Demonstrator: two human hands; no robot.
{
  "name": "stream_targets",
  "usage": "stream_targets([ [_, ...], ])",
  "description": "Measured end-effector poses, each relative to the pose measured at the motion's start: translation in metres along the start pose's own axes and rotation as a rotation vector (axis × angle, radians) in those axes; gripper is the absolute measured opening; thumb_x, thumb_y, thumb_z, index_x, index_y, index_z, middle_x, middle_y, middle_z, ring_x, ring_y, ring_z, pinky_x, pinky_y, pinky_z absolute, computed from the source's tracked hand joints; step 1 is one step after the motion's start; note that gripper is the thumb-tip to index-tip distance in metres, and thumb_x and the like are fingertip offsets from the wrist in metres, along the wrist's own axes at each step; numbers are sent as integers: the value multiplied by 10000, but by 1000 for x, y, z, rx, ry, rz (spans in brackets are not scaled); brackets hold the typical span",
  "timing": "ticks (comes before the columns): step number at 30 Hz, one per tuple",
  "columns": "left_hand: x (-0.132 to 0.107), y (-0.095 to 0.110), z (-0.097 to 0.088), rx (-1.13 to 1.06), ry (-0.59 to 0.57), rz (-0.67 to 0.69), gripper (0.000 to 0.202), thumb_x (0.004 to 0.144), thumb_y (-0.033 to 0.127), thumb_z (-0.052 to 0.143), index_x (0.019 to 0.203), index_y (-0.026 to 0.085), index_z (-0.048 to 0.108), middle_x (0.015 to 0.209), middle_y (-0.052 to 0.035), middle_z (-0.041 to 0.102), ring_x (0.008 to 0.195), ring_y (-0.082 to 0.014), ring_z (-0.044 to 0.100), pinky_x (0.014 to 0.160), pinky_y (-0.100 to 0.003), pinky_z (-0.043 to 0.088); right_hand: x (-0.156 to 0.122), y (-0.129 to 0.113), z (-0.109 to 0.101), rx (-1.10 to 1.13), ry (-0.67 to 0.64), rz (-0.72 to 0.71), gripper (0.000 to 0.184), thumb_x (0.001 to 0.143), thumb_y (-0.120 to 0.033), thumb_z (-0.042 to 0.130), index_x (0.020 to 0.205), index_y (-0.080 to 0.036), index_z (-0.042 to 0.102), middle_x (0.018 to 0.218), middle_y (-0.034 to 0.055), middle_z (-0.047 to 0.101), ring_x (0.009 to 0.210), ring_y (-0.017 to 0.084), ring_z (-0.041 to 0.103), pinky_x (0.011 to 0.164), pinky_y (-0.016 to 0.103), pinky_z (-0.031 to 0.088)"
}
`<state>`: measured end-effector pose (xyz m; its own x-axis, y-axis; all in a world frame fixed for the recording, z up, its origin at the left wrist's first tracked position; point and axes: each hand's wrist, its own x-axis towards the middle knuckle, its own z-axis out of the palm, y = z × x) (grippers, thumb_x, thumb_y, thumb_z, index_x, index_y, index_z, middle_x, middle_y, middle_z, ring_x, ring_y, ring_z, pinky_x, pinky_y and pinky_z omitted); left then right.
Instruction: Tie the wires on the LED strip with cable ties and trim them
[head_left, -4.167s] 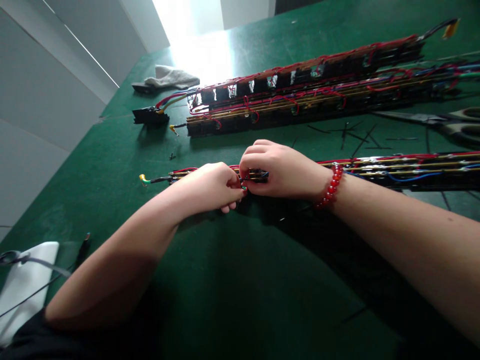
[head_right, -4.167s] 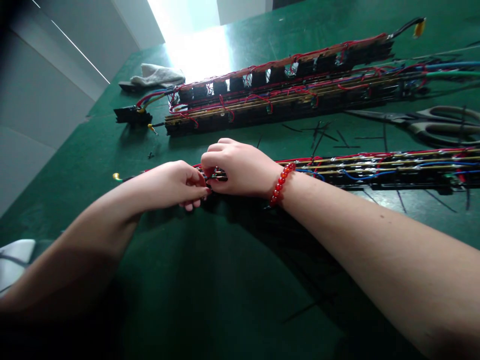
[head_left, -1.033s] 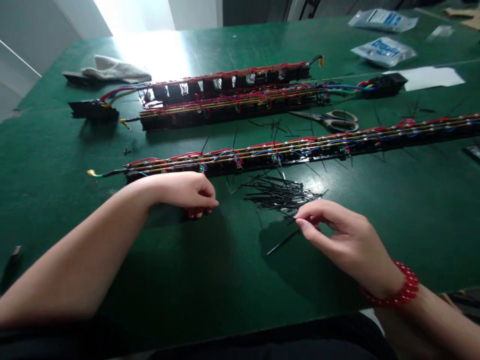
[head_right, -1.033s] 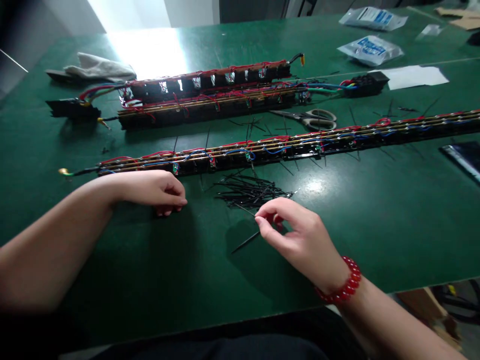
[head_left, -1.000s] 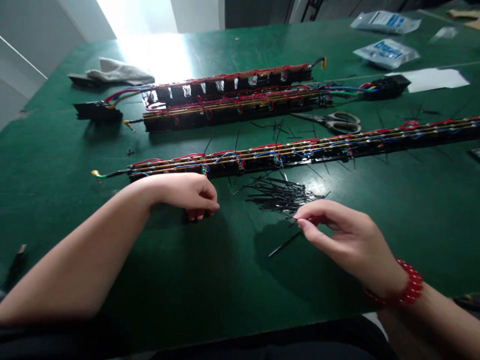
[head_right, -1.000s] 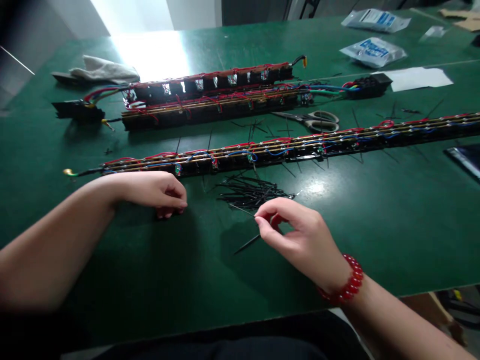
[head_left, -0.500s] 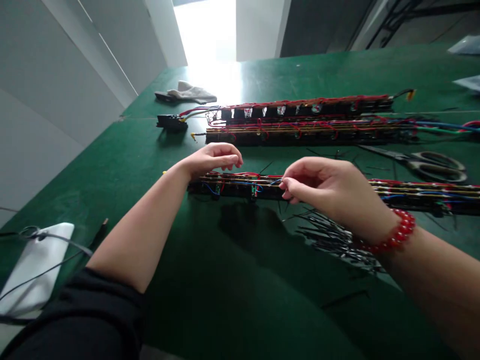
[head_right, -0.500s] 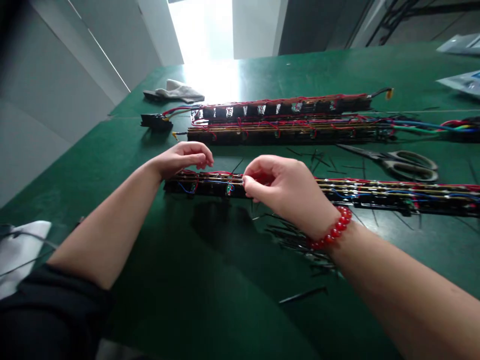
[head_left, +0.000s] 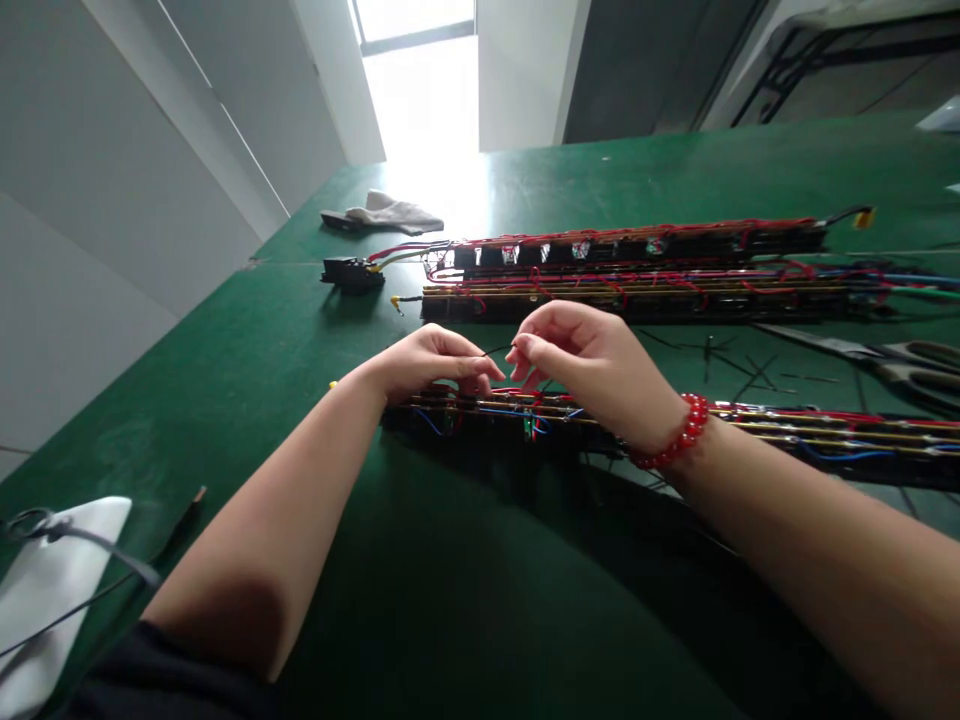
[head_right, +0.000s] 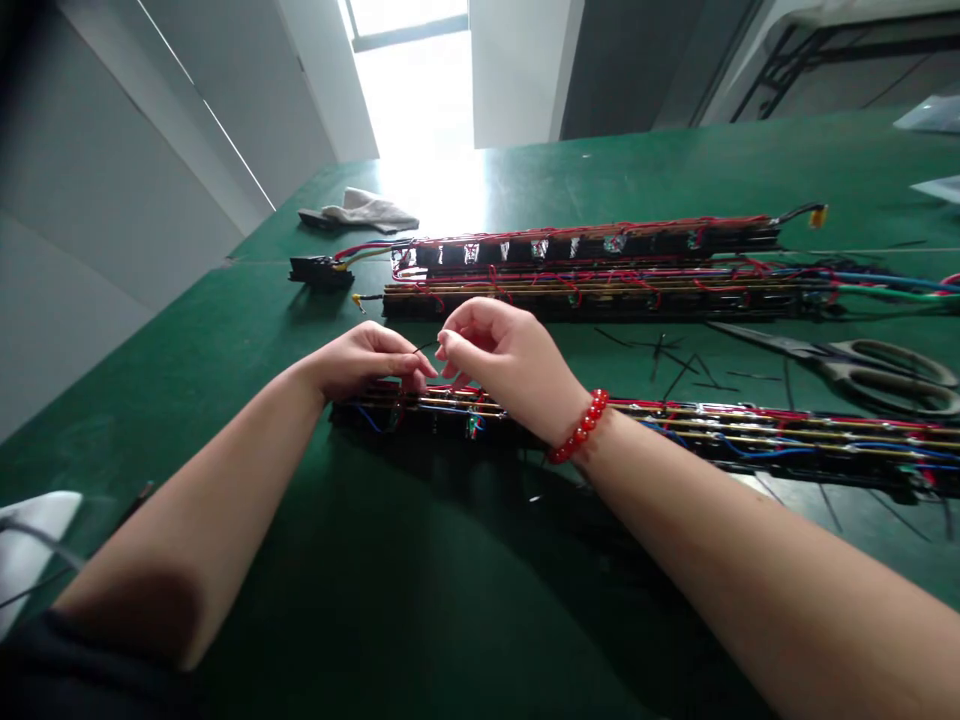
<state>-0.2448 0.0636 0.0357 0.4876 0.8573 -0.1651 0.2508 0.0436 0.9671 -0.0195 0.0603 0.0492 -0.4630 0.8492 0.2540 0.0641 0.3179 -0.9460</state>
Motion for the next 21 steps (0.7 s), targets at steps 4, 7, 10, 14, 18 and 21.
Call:
stream_targets([
  [4, 0, 0, 0, -35, -55, -34, 343, 774, 440, 832, 952, 146, 834, 825, -71, 794, 718, -117, 671, 744, -222, 550, -7, 14, -2, 140, -85, 16, 225, 832, -296, 764, 972, -179, 631, 874, 28, 747, 748, 128, 717, 685, 263, 606],
  [7, 0, 0, 0, -23, -68, -58, 293, 785, 418, 827, 910, 154, 839, 837, -67, 799, 733, -120, 679, 729, -214, 543, -9, 18, -3, 200, -97, 55, 248, 811, -279, 794, 990, -188, 648, 875, 22, 759, 773, 133, 728, 724, 273, 616],
  [10, 0, 1, 1, 13, -56, -87, 318, 775, 447, 829, 866, 142, 835, 827, -71, 795, 748, -140, 689, 727, -229, 550, -8, 18, -3, 202, -74, 74, 244, 800, -311, 823, 960, -195, 679, 843, 16, 755, 758, 139, 731, 696, 268, 616],
  [14, 1, 1, 1, 4, -64, -112, 310, 748, 437, 848, 875, 154, 837, 814, -63, 789, 753, -144, 694, 727, -232, 554, -8, 17, -3, 194, -47, 55, 184, 804, -326, 831, 866, -196, 718, 807, 11, 755, 729, 132, 728, 691, 262, 617],
  [18, 1, 1, 1, -39, -79, -113, 248, 741, 391, 852, 844, 166, 838, 791, -46, 781, 736, -124, 679, 736, -221, 546, -7, 16, -4, 251, -95, 77, 182, 779, -314, 856, 884, -202, 759, 842, 25, 785, 789, 161, 763, 764, 303, 648],
  [21, 0, 2, 1, -58, -80, -116, 235, 723, 374, 863, 800, 154, 831, 759, -39, 771, 698, -112, 657, 709, -214, 534, -7, 15, -5, 284, -158, 98, 191, 784, -304, 851, 931, -206, 780, 885, 32, 801, 842, 171, 776, 802, 310, 654],
])
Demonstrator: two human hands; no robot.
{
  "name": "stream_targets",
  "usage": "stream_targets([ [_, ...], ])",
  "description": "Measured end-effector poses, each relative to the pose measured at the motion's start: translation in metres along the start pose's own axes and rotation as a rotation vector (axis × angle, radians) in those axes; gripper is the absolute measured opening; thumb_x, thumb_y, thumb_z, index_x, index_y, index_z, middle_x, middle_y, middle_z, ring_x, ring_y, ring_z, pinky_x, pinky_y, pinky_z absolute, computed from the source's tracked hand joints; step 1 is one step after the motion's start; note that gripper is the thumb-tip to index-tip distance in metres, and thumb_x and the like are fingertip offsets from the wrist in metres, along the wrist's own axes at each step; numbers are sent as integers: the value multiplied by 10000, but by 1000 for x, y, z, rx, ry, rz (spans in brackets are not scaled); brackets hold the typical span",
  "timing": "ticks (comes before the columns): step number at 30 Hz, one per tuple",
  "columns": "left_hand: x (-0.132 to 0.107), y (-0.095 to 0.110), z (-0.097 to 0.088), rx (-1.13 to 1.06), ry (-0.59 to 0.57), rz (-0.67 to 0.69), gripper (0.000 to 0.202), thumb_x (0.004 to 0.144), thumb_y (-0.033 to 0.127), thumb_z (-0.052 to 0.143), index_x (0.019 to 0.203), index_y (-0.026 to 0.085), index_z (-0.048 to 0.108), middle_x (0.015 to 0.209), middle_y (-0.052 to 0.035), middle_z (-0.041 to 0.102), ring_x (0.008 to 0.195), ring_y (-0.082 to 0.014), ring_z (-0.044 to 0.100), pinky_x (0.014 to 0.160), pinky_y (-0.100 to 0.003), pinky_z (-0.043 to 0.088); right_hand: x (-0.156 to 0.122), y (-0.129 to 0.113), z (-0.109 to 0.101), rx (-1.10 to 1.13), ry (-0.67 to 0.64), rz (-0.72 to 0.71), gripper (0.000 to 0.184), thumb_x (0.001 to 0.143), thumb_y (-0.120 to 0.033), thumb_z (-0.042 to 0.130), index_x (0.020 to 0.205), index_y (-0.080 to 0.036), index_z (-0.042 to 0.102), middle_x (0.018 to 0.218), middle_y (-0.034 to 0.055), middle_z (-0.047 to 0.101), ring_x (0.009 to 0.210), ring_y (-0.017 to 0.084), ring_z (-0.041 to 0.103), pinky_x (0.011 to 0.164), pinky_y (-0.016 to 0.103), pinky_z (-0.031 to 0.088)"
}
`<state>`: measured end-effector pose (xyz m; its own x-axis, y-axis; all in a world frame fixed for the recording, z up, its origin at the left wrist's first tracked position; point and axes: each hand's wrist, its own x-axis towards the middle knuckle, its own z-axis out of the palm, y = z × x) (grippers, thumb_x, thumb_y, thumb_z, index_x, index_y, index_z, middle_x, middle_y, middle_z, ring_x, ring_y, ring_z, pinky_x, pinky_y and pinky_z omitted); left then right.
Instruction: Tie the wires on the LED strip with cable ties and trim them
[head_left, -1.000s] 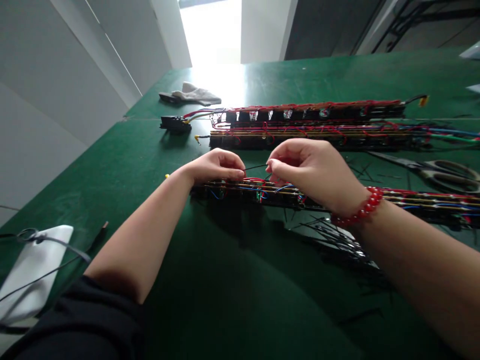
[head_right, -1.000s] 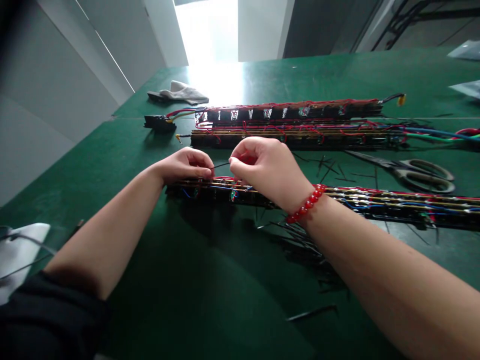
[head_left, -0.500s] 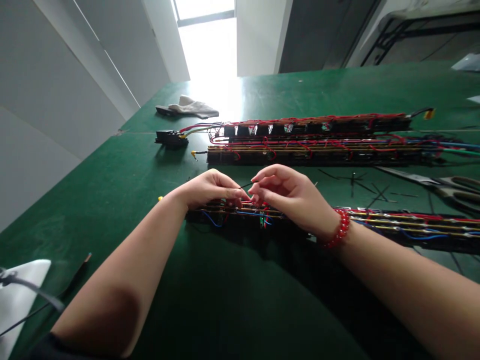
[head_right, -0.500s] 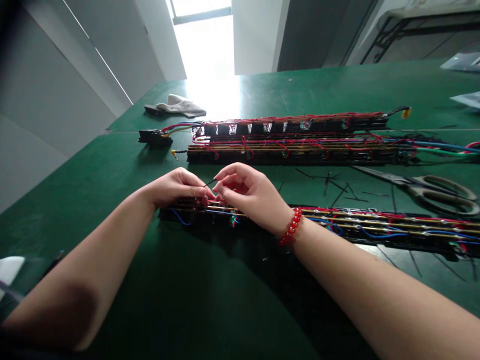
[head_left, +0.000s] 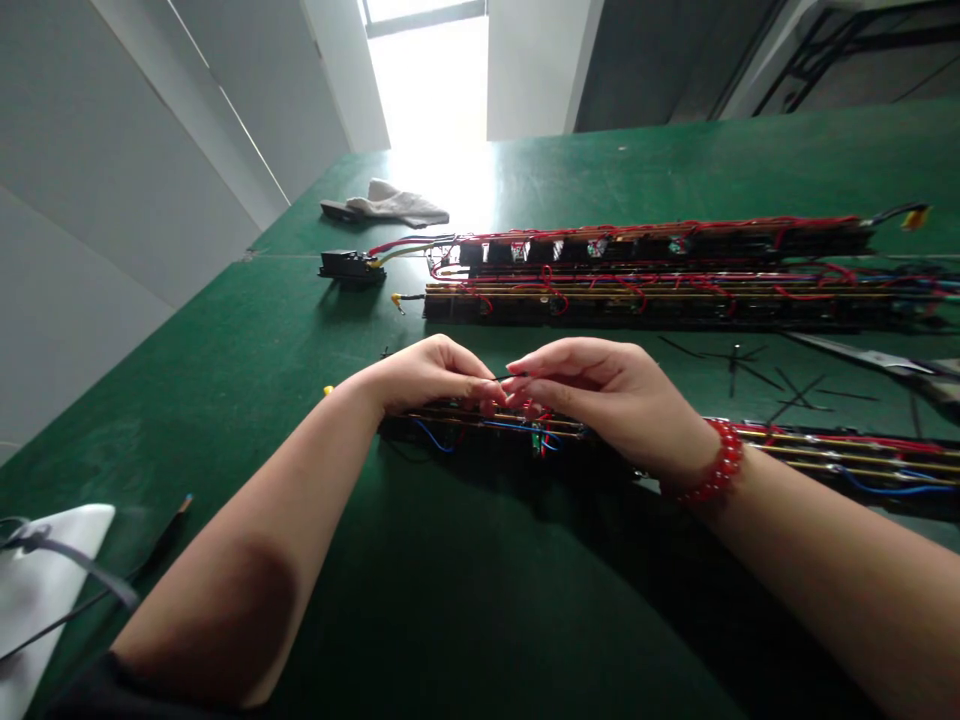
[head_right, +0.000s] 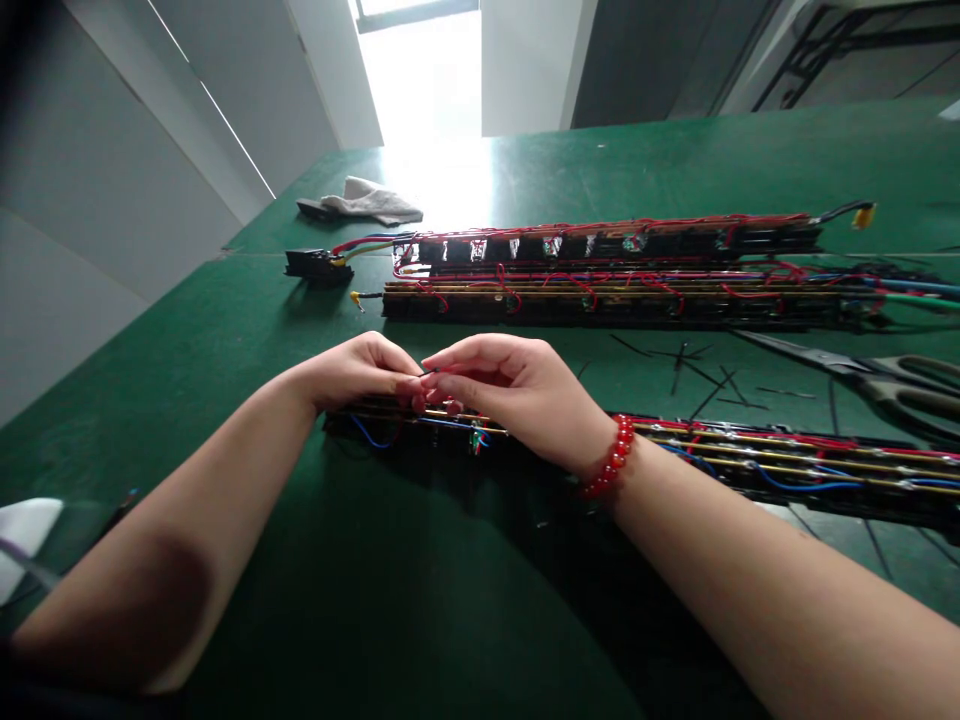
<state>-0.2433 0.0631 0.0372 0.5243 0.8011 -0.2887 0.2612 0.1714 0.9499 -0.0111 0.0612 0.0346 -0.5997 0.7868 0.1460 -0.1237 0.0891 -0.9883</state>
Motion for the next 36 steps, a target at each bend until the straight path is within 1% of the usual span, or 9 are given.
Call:
stream_targets([
  [6, 0, -1, -2, 3, 3, -6, 187, 767, 343, 837, 815, 162, 835, 784, -38, 780, 706, -103, 650, 683, -195, 509, 0, 3, 0, 2, -10, -17, 123, 821, -281, 822, 918, -212, 792, 868, 25, 802, 811, 137, 765, 769, 255, 631],
  [13, 0, -2, -4, -33, 0, 1, 169, 748, 325, 848, 800, 164, 838, 768, -39, 778, 707, -98, 644, 675, -185, 496, 0, 6, -1, -22, -8, -37, 173, 801, -304, 842, 925, -203, 776, 855, 35, 794, 810, 155, 765, 759, 275, 632],
  [17, 0, -2, -3, -37, 10, 4, 199, 728, 340, 863, 792, 154, 835, 763, -45, 776, 708, -99, 652, 677, -182, 503, 0, 5, 1, -36, 10, -40, 196, 790, -309, 844, 922, -190, 761, 814, 33, 778, 757, 148, 753, 681, 252, 616],
  [20, 1, -2, -3, -45, -4, 18, 211, 716, 343, 874, 801, 155, 833, 774, -42, 778, 717, -97, 660, 690, -179, 513, 0, 4, 2, -48, 20, -48, 159, 799, -292, 827, 898, -188, 758, 764, 19, 758, 695, 120, 723, 615, 214, 576],
  [22, 1, -2, -3, -51, -11, 29, 206, 715, 334, 878, 812, 159, 830, 782, -35, 778, 711, -90, 657, 682, -172, 511, 0, 3, 2, -54, 38, -50, 130, 803, -280, 816, 877, -191, 755, 749, 12, 749, 678, 110, 709, 600, 207, 561],
  [25, 2, -3, -2, -53, -14, 44, 195, 724, 321, 876, 821, 159, 826, 780, -25, 776, 692, -76, 644, 660, -158, 497, 0, 4, 3, -84, 77, -61, 114, 789, -269, 817, 852, -197, 755, 747, 9, 746, 667, 105, 694, 596, 208, 554],
  [30, 2, -2, -2, -49, -18, 43, 184, 754, 325, 859, 828, 160, 828, 799, -30, 783, 736, -90, 668, 700, -171, 514, 0, 8, 4, -113, 159, -62, 153, 735, -295, 842, 768, -201, 726, 790, 20, 758, 706, 124, 704, 628, 239, 585],
  [33, 2, -1, -2, -39, -26, 47, 179, 753, 319, 857, 838, 163, 834, 793, -32, 784, 747, -100, 677, 717, -182, 522, 0, 10, 4, -110, 159, -64, 179, 713, -304, 850, 734, -201, 706, 804, 22, 761, 729, 131, 712, 654, 252, 601],
  [36, 1, -1, -1, -26, -17, 45, 184, 756, 324, 853, 845, 164, 837, 805, -39, 790, 760, -110, 686, 735, -194, 531, 0, 10, 3, -130, 143, -68, 184, 722, -312, 843, 741, -195, 703, 812, 27, 760, 729, 132, 709, 653, 256, 601],
])
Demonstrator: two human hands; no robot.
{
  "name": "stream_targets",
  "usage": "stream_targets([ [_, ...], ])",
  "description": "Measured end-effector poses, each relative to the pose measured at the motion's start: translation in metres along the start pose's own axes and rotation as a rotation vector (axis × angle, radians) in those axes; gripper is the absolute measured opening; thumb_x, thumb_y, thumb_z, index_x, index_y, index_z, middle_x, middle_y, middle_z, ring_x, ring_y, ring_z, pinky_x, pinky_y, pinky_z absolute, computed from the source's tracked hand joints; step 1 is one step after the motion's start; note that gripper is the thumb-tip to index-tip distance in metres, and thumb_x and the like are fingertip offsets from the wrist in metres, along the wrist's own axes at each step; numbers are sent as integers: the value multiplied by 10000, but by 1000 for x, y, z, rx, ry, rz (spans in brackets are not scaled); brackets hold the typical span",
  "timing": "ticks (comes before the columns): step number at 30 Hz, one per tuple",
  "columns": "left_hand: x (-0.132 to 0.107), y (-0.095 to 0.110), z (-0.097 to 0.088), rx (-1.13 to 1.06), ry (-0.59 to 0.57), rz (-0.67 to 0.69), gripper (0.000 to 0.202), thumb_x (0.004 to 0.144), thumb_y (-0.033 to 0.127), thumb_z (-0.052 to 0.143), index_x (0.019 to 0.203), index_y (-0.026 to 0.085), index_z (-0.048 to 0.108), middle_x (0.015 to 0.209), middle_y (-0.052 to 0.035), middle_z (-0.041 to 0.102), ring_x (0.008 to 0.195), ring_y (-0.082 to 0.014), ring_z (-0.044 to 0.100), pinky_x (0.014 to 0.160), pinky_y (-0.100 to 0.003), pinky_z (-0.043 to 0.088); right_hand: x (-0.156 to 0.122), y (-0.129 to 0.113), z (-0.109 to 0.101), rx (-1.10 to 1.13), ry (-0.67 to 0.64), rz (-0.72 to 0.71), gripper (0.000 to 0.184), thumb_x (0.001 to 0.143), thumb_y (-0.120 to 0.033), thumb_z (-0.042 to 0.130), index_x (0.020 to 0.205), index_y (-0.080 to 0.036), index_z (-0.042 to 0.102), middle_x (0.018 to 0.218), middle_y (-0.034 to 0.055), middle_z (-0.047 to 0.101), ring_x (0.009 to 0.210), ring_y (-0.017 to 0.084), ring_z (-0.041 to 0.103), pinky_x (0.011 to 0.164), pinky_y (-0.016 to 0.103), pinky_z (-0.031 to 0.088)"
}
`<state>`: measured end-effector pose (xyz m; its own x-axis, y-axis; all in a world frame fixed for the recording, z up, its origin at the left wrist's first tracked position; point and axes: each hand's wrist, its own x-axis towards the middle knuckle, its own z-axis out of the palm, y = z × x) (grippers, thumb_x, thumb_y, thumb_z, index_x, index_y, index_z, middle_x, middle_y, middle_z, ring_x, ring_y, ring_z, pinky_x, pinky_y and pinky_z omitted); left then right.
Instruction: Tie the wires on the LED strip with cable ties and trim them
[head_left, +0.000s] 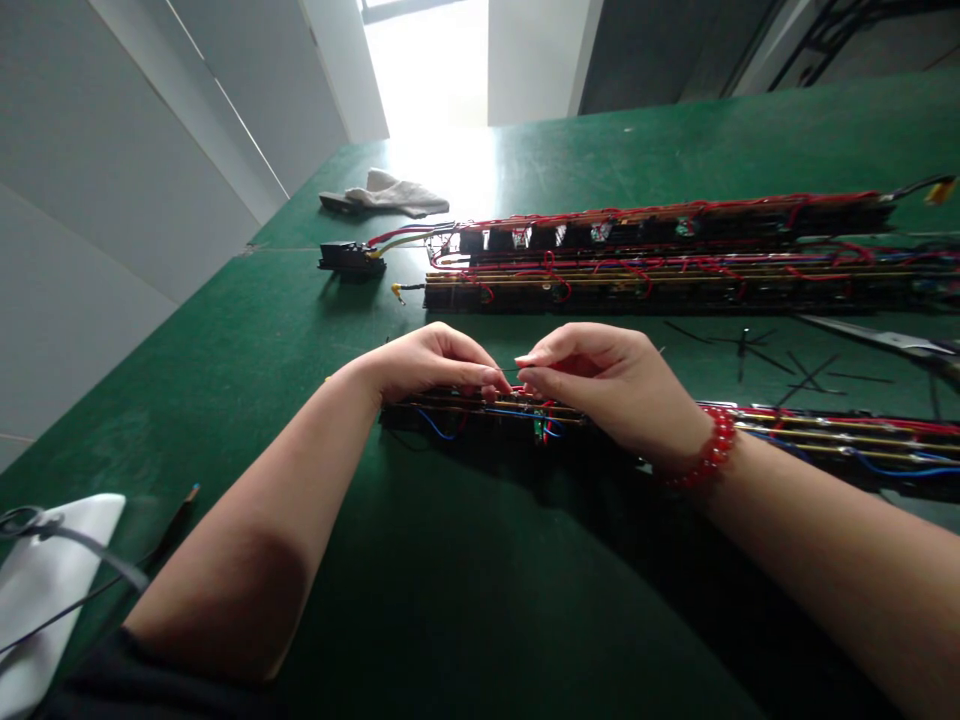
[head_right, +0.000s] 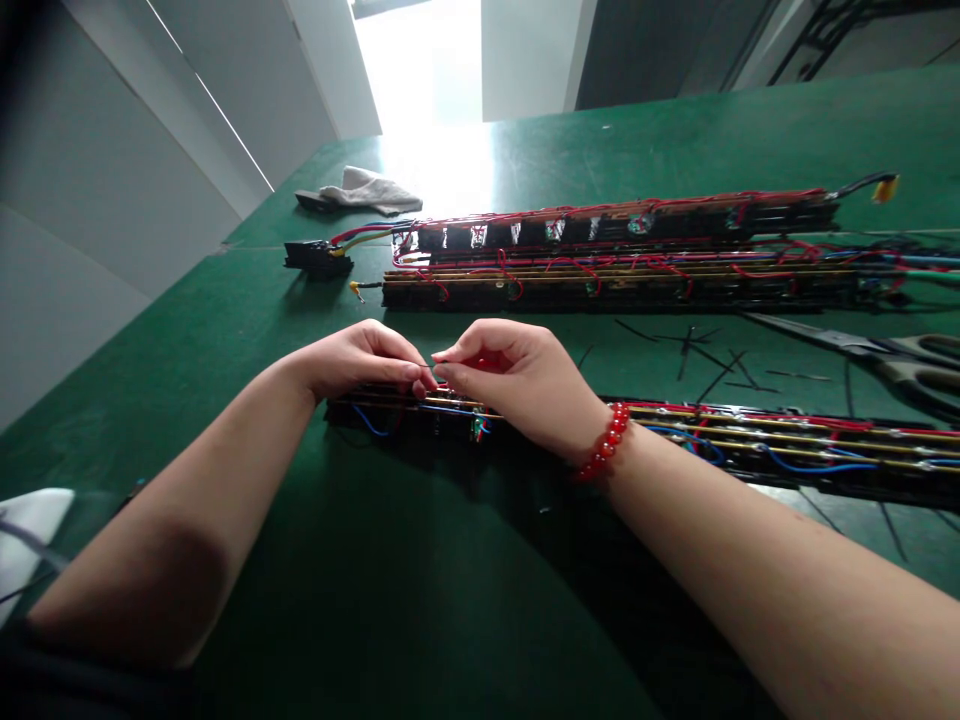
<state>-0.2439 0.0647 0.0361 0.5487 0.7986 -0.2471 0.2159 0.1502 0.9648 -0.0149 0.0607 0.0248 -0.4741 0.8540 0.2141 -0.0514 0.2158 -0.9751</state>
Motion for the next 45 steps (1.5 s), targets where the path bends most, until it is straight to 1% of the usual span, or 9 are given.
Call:
stream_targets([
  [11, 0, -3, -3, -8, -4, 16, 189, 787, 352, 830, 845, 173, 841, 797, -42, 785, 735, -97, 672, 721, -186, 522, 0, -5, 0, 55, -82, -12, 108, 759, -245, 830, 816, -200, 750, 788, 11, 759, 726, 108, 713, 651, 214, 590],
  [17, 2, -3, -2, -56, 15, -2, 247, 712, 330, 886, 865, 149, 815, 804, -28, 769, 747, -101, 668, 715, -194, 526, -2, -4, -1, 47, -62, 17, 202, 770, -357, 848, 821, -206, 723, 782, 23, 752, 728, 142, 724, 659, 264, 610],
  [21, 2, -1, -1, -68, 33, 36, 235, 721, 297, 870, 859, 139, 766, 761, 3, 729, 695, -75, 631, 651, -167, 484, -2, -3, -1, 41, -34, 19, 186, 785, -312, 830, 802, -203, 680, 768, 15, 735, 704, 129, 706, 643, 250, 591],
  [27, 2, 0, 0, 27, 44, 80, 275, 782, 376, 787, 761, 135, 654, 668, 34, 597, 603, -51, 498, 575, -171, 389, -2, -4, 0, -40, -6, -40, 139, 786, -255, 777, 792, -203, 648, 847, 27, 730, 723, 136, 687, 639, 267, 581],
  [30, 2, 3, 2, 112, 107, 87, 304, 796, 433, 739, 793, 143, 646, 717, 20, 587, 657, -75, 502, 600, -189, 388, -5, -5, 1, -115, -12, -93, 131, 797, -261, 740, 777, -208, 623, 883, 34, 725, 745, 148, 684, 656, 288, 586],
  [33, 0, 8, 1, 323, 167, 54, 301, 831, 452, 687, 872, 155, 663, 778, 9, 601, 709, -98, 511, 616, -202, 387, -8, -4, 1, -234, -75, -159, 82, 810, -239, 695, 792, -209, 621, 901, 43, 737, 757, 157, 699, 682, 298, 595],
  [36, -4, 11, -6, 491, 105, -72, 300, 848, 450, 669, 936, 164, 683, 805, 4, 631, 726, -113, 540, 623, -208, 398, -8, -3, 0, -344, -130, -219, 55, 820, -224, 676, 801, -205, 628, 895, 48, 757, 745, 164, 715, 657, 283, 588],
  [39, -9, 8, -14, 398, -18, -178, 329, 820, 458, 708, 948, 156, 688, 815, 1, 652, 720, -113, 561, 626, -205, 417, -7, -2, -1, -373, -139, -245, 68, 847, -259, 681, 826, -203, 649, 899, 56, 773, 773, 179, 732, 666, 284, 593],
  [45, -8, -4, -21, 172, -61, -142, 320, 743, 318, 782, 1005, 155, 697, 808, 21, 607, 714, -88, 541, 618, -179, 403, -6, 0, 0, -418, -157, -250, 79, 874, -267, 675, 893, -195, 701, 919, 58, 779, 786, 171, 734, 678, 274, 582],
])
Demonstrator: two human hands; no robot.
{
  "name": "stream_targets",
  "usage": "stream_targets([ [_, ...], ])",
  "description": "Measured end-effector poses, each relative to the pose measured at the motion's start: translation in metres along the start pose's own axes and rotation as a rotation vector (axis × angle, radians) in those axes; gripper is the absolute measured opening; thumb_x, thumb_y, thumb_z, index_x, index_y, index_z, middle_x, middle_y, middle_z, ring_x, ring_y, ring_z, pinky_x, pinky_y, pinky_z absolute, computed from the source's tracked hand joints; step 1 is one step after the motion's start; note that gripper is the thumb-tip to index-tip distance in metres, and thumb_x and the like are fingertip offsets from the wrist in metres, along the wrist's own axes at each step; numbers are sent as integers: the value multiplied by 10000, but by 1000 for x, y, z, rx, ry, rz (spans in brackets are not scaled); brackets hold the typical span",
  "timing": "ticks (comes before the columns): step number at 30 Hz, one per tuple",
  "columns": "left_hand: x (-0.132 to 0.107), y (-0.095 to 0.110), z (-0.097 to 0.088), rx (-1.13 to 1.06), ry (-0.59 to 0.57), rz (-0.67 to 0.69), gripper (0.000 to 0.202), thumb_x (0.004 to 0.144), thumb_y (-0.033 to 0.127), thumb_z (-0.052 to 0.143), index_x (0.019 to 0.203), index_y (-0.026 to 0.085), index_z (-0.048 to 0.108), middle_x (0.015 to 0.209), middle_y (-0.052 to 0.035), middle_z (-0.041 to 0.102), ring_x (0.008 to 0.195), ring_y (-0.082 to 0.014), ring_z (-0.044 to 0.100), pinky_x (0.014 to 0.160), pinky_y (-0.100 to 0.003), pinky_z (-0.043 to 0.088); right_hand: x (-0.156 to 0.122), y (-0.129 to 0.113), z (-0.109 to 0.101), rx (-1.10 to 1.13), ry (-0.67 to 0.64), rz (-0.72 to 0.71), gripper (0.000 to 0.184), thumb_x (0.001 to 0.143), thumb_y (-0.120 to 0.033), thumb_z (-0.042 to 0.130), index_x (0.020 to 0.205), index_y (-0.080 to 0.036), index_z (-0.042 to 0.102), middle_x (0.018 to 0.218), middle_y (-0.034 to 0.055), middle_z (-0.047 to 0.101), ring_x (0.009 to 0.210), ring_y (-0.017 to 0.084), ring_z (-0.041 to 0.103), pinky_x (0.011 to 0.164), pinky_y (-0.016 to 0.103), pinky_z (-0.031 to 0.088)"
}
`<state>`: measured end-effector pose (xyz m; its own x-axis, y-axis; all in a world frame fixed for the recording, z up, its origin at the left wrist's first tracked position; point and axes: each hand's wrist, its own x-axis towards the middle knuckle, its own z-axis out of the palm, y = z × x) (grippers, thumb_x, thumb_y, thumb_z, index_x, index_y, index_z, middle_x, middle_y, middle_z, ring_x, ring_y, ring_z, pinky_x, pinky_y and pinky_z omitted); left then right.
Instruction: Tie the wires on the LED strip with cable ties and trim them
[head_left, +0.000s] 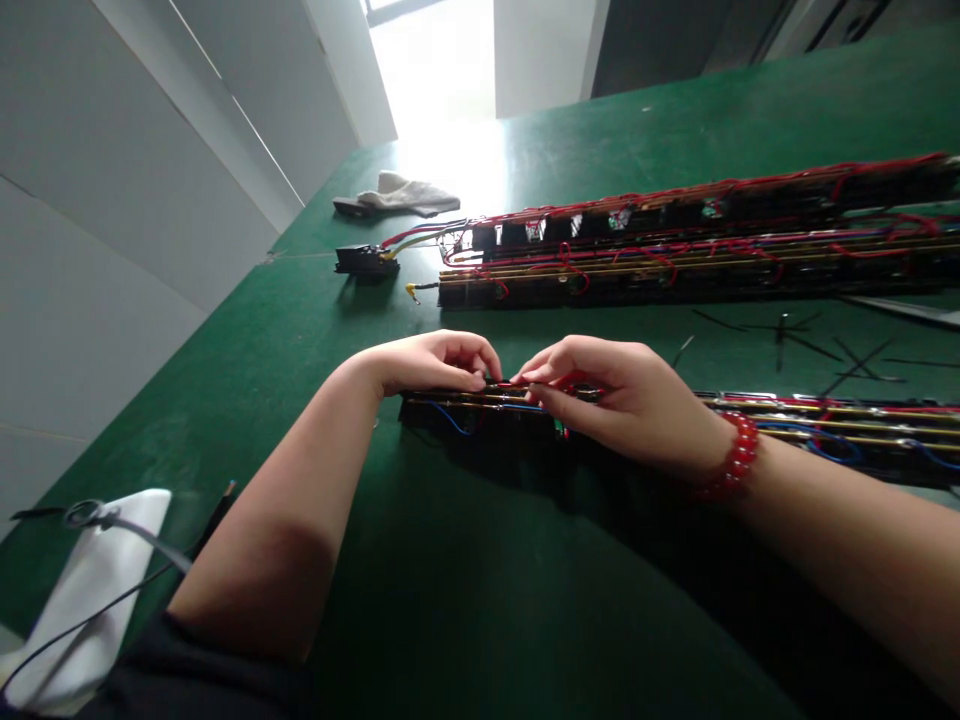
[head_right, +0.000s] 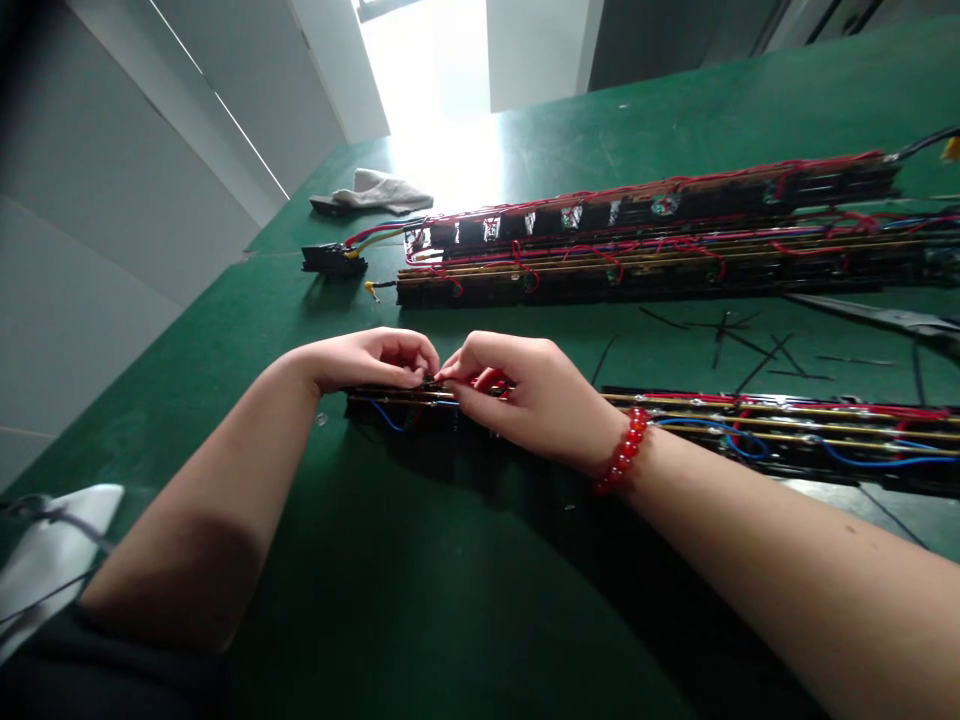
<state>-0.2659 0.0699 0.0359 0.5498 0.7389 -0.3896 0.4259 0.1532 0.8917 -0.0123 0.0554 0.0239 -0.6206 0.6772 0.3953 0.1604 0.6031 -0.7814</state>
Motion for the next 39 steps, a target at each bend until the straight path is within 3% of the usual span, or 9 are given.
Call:
stream_targets([
  [9, 0, -3, -1, -86, 25, -8, 298, 723, 281, 813, 960, 152, 687, 777, 21, 621, 688, -78, 556, 612, -172, 421, 0, 1, -1, -46, -37, -28, 55, 865, -266, 658, 840, -220, 675, 933, 51, 769, 813, 181, 722, 710, 292, 573],
  [15, 1, -1, 0, -31, 59, -18, 278, 746, 327, 775, 936, 146, 682, 829, -5, 670, 732, -105, 593, 654, -202, 451, -3, 2, 3, -262, -128, -249, 107, 925, -197, 590, 857, -200, 673, 953, 75, 751, 796, 163, 691, 711, 276, 529],
  [21, 2, -3, 2, -23, 172, 0, 256, 821, 393, 707, 924, 161, 675, 750, 29, 574, 645, -78, 509, 572, -177, 370, -2, -8, 12, -598, -164, -408, 205, 973, -203, 532, 838, -184, 685, 919, 75, 756, 798, 176, 671, 696, 291, 486],
  [27, 6, -5, 2, 1, 216, 38, 226, 828, 373, 673, 861, 151, 695, 642, 40, 484, 581, -70, 425, 534, -178, 320, 9, -18, 23, -795, -244, -375, 196, 947, -204, 539, 816, -188, 683, 899, 69, 749, 761, 186, 631, 659, 325, 409],
  [34, 11, -2, 3, 333, 453, 11, 250, 783, 390, 645, 713, 152, 682, 586, 19, 544, 557, -91, 456, 496, -204, 289, 22, -13, 39, -737, -168, -294, 233, 930, -192, 548, 755, -169, 700, 830, 78, 721, 780, 192, 597, 743, 331, 438],
  [36, 11, -3, 3, 350, 456, -20, 280, 781, 416, 652, 699, 151, 687, 568, 12, 563, 534, -92, 462, 481, -207, 289, 23, -10, 42, -701, -151, -281, 229, 913, -178, 560, 736, -166, 704, 800, 79, 710, 769, 192, 585, 766, 337, 445],
  [39, 10, -3, 2, 200, 403, -50, 254, 767, 398, 681, 746, 145, 698, 592, 7, 608, 513, -84, 486, 477, -194, 332, 23, -6, 41, -595, -129, -244, 186, 882, -160, 595, 741, -158, 716, 792, 77, 705, 769, 186, 588, 746, 320, 444],
])
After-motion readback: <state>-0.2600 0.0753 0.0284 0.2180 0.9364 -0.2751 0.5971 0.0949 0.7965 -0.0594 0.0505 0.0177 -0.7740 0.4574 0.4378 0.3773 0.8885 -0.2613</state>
